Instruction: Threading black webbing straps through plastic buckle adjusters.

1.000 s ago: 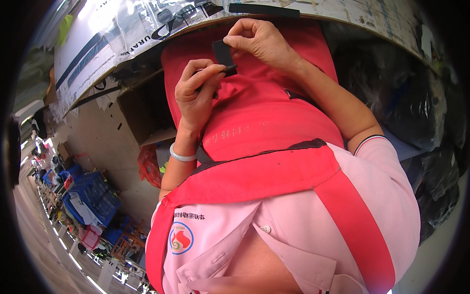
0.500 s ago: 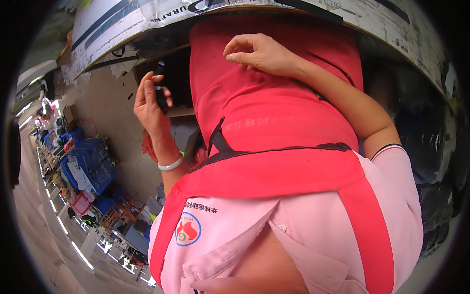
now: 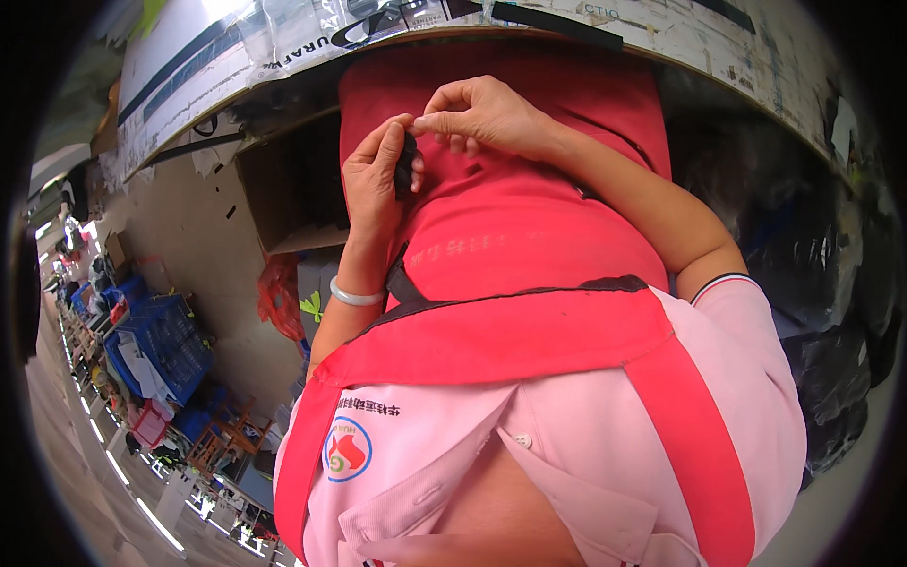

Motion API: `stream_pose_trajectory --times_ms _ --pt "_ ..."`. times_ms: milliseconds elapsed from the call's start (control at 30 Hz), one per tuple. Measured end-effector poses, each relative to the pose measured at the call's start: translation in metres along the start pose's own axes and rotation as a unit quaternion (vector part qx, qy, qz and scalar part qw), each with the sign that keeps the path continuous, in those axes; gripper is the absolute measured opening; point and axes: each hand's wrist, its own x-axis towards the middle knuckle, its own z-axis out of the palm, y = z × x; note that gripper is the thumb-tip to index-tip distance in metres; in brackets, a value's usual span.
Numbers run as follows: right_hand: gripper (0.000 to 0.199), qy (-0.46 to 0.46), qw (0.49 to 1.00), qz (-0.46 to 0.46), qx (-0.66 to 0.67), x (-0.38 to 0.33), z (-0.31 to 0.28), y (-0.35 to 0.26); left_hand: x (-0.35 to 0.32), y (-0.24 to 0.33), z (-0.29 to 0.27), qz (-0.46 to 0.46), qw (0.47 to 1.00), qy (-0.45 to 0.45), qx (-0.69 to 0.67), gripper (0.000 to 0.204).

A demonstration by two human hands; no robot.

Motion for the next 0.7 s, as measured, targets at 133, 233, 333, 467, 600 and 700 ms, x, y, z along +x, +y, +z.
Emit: stream_pose_trajectory --times_ms 133,233,333,467,600,700 --pt "0.023 -0.02 1.0 0.001 0.012 0.001 0.002 0.002 0.006 -0.006 0.017 0.09 0.993 0.013 0.079 0.025" --pt "0.022 -0.021 0.998 -0.005 0.059 0.0 -0.002 0.007 0.011 -0.005 0.027 0.128 0.987 -0.001 0.1 0.028" --pt "0.021 0.016 0.997 -0.02 0.066 -0.004 -0.014 0.004 0.016 0.0 0.033 0.045 0.998 -0.03 -0.02 0.039" --pt "0.019 0.098 0.983 -0.077 0.135 -0.007 -0.009 0.009 0.019 -0.005 0.03 -0.036 0.994 -0.055 -0.089 0.033" --pt "0.019 0.082 0.981 -0.173 -0.012 -0.01 -0.014 0.012 0.028 -0.006 0.032 -0.049 0.993 -0.036 -0.106 0.016" --pt "0.024 0.293 0.794 -0.347 -0.404 -0.01 -0.05 -0.011 0.033 0.004 0.031 -0.084 0.99 -0.029 -0.11 0.014"
